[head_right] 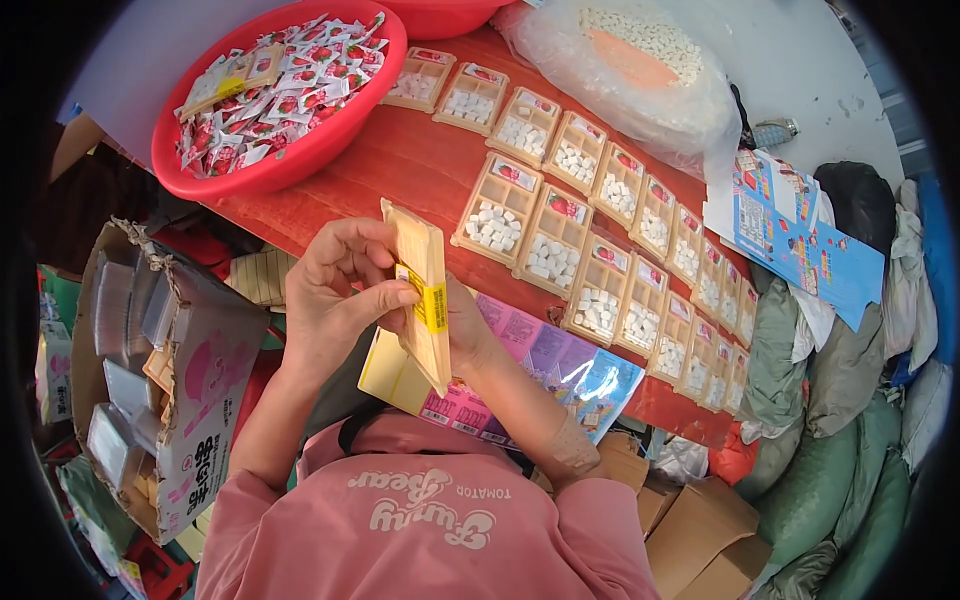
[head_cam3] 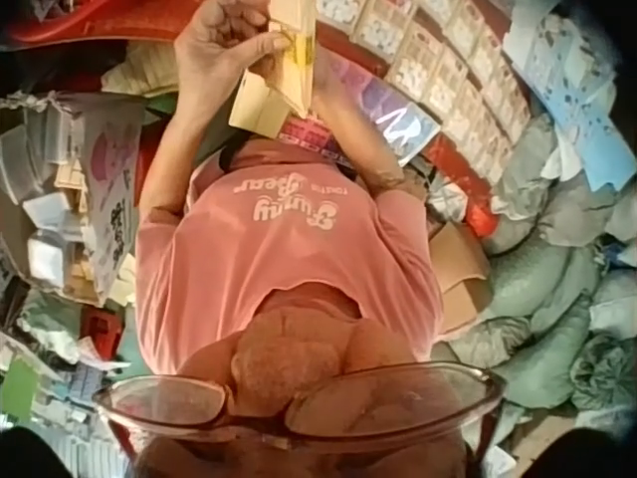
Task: Applying labels and decorative bands to small packaged toy parts at a workbench.
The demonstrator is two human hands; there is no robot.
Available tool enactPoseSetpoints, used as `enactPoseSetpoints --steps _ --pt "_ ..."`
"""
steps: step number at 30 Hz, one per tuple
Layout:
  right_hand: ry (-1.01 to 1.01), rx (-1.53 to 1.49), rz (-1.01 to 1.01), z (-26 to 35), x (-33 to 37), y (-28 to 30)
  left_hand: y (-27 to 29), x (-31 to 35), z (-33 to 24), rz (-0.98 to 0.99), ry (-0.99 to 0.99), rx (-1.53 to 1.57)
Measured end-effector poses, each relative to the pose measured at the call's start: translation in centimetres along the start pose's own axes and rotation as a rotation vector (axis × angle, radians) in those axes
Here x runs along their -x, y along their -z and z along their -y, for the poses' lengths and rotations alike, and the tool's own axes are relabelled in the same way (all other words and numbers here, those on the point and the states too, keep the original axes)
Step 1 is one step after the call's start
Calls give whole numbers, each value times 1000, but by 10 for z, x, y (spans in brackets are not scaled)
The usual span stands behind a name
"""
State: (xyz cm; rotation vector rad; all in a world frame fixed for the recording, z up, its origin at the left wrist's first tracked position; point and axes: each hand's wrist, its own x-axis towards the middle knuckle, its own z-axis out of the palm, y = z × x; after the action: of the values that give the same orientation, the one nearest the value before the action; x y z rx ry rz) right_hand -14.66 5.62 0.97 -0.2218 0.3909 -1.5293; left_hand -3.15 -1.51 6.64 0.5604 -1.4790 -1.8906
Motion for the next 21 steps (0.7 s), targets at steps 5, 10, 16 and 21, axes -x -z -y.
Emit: enactPoseSetpoints --steps 5,10,16,21 --pt "-64 -22 141 2 -4 12 -1 0 7 -49 -41 -81" --pt "-74 -125 171 -9 -3 14 1 -16 29 -438 -543 -716" --pt "-37 -157 167 -13 -8 6 -8 -2 16 -110 242 18" --pt "-65 -266 80 -11 -7 7 -11 -8 14 -181 279 -6"
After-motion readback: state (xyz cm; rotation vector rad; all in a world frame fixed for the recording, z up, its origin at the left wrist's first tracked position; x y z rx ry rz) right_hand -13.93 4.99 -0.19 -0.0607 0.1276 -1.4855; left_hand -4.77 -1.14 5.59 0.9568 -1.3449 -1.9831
